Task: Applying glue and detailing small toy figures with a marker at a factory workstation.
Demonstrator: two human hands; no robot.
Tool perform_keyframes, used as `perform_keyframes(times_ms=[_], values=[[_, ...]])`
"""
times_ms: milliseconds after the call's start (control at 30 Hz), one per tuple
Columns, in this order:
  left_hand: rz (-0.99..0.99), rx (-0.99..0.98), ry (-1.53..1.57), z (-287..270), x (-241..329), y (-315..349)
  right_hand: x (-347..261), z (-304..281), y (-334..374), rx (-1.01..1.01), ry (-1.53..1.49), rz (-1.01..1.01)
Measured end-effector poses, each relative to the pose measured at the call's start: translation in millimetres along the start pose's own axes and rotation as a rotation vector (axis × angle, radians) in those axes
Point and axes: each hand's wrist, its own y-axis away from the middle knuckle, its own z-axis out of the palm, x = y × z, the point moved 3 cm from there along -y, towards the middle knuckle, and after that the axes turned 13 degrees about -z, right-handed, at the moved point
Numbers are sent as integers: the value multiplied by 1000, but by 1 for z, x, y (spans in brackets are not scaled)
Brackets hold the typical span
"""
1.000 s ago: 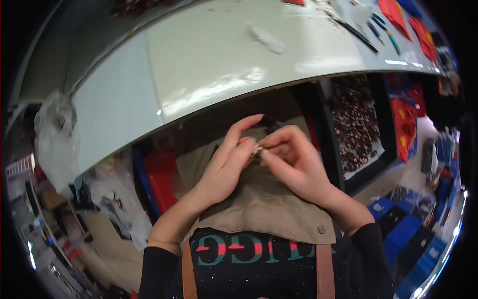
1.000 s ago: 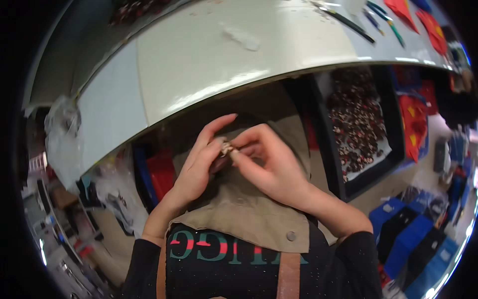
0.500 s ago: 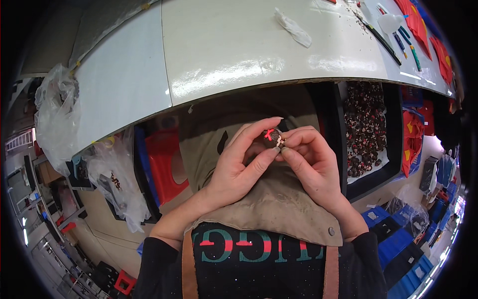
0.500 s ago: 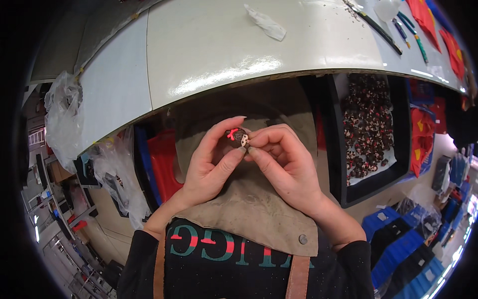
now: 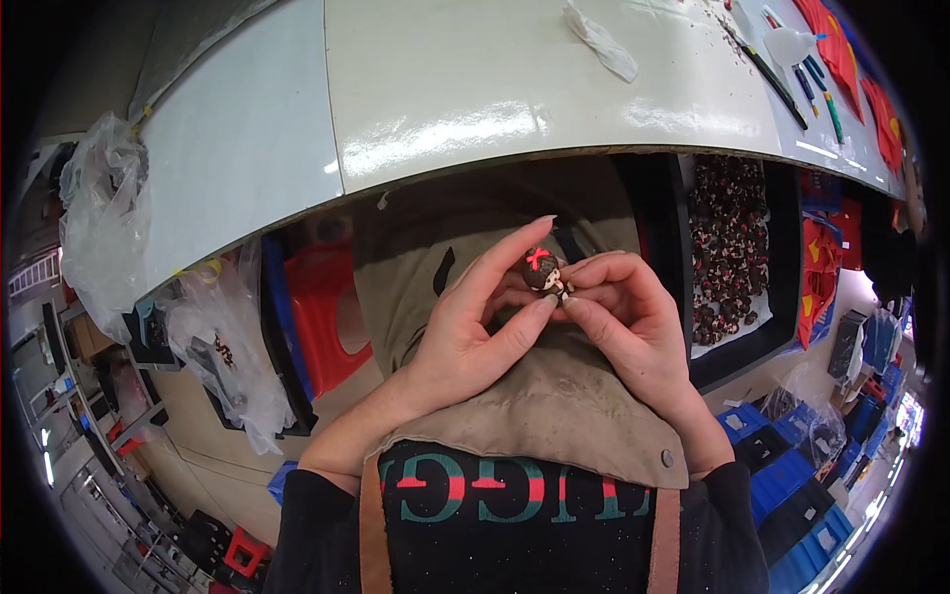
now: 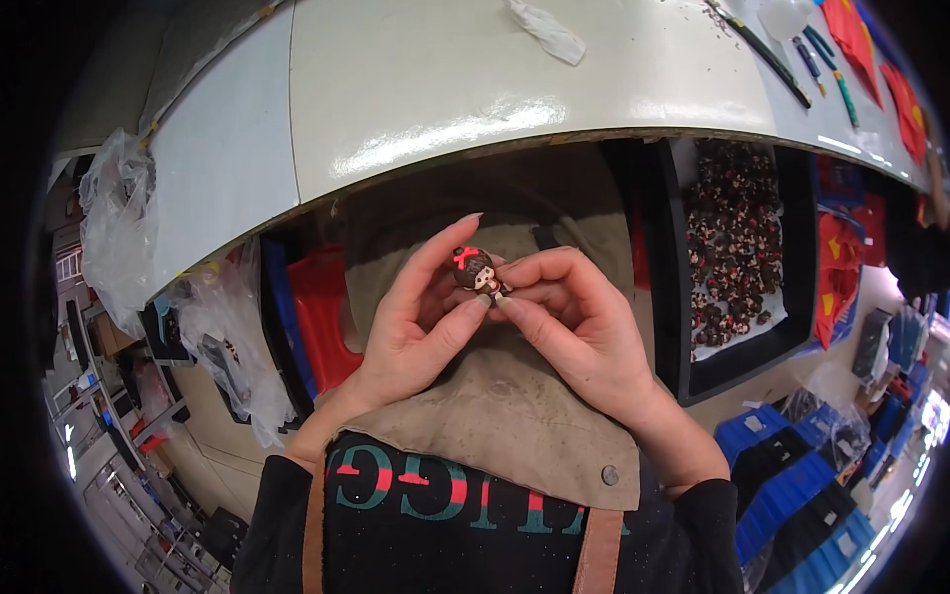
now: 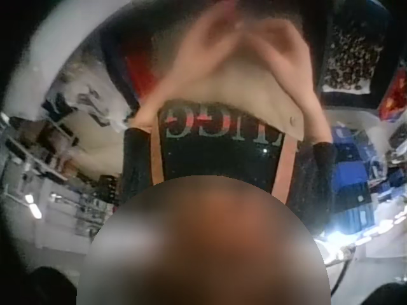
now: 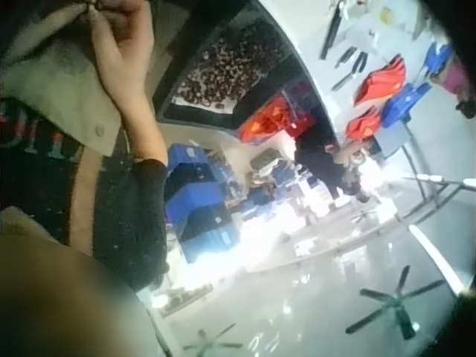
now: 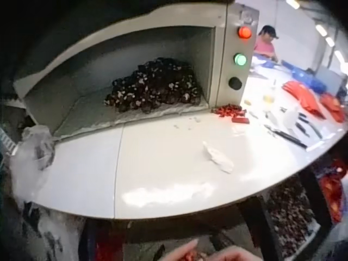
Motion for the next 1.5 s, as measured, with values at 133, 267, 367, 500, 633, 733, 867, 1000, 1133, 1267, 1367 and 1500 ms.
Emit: perform_keyframes(times_ms=[133,267,367,500,633,733,867,1000,1133,1267,1367,1500], values=[[-23,7,-39,-3,-2,2,-1,2,2,9,16,40],[38,54,-98,-2,-6,0,-4,-3,2,13,78,110],[16,50,-124,-1,-3,1,-6,-6,-1,10,138,135],[-50,19,-132,0,-6,0,-10,-8,-5,-72,263,111],[18,48,-177,-1,-7,-1,-12,-10,-8,-105,328,107],[46,51,-200,0,-7,-1,-13,-10,-8,-136,358,102],[89,50,-249,-1,-5,-2,-13,-8,-10,-136,393,109],[83,50,-312,0,-3,0,-11,-9,-9,-134,404,95],[-7,-14,-338,-2,0,1,-11,-10,-11,-151,472,35],[-6,-22,-357,-2,-2,1,-16,-9,-16,-281,564,30],[49,26,-327,-2,-5,0,-17,-10,-19,-317,592,53],[57,47,-368,-1,-5,1,-19,-10,-22,-358,624,50]])
